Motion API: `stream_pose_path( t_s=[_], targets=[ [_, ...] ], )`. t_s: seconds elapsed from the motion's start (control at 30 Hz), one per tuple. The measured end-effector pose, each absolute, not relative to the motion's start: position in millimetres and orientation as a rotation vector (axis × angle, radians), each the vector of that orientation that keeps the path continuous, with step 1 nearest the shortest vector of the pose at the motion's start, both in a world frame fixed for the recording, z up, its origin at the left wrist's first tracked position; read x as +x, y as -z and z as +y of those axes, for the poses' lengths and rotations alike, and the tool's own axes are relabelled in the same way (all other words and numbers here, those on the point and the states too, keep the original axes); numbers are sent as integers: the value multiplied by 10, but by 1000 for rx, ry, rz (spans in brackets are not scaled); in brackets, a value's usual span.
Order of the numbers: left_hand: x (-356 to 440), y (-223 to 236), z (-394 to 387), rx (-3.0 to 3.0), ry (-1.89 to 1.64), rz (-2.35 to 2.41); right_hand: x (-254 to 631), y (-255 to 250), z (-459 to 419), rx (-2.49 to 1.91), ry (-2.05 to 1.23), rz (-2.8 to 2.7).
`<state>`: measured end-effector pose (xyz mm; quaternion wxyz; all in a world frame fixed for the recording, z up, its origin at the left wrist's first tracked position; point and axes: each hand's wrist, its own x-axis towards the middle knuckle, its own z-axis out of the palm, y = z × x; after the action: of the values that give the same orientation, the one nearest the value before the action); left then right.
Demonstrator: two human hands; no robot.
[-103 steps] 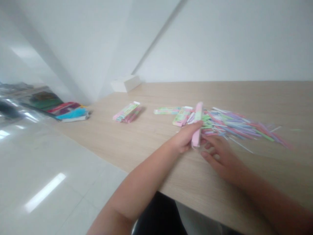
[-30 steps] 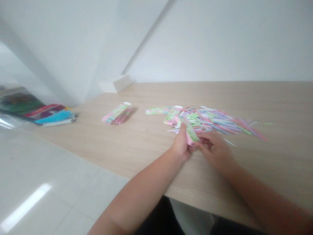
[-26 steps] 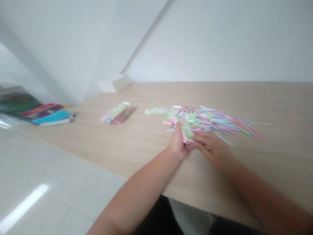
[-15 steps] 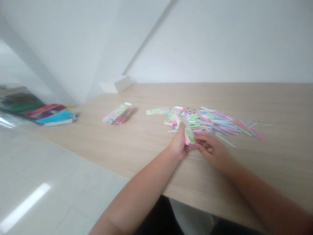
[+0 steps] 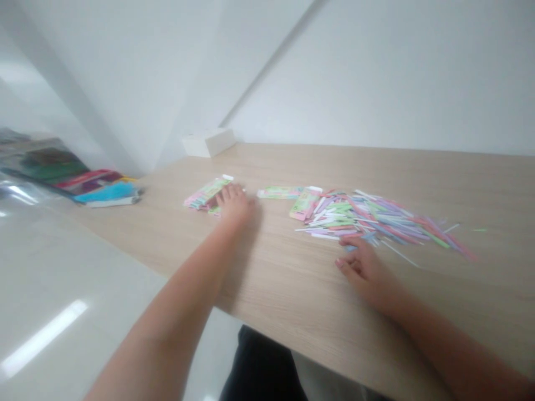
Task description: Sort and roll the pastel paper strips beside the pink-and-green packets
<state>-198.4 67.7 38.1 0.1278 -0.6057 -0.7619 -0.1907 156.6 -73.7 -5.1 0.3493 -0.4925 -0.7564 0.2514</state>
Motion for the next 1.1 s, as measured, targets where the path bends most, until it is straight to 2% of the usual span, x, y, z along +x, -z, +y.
stream_pose_path(
  t_s=[0.1,0.2,0.33,0.57,0.8,0.87,0.97,1.07,1.1],
  targets=[
    [-1668,-153,707,-2224,426,-2058,1544,35,-764,-1279,-617,-2000],
    [-1185,-17,715,-2522,496,-1962,1562,43,-793,-1290,-634,-2011],
    [-710,-50,759,-2464,712,-2058,1586,60,-816,-1292,-636,-2032],
    [-419,-257,976,-2519,444,-2272,1567,58,-814,-1238,-576,-2089],
    [-586,-325,990,-2423,472,-2276,1540,13,-833,-1264,-635,-2093],
    [-625,-389,909,-2366,718,-2332,1531,34,-829,-1256,-629,-2078],
    [-565,-471,688,-2408,1537,-2401,1523,94,-798,-1226,-627,-2012],
    [-388,-462,375,-2575,1860,-2423,1541,125,-739,-1203,-520,-1894],
    [-329,-435,264,-2702,2213,-2474,1553,120,-718,-1198,-424,-1880]
  ],
)
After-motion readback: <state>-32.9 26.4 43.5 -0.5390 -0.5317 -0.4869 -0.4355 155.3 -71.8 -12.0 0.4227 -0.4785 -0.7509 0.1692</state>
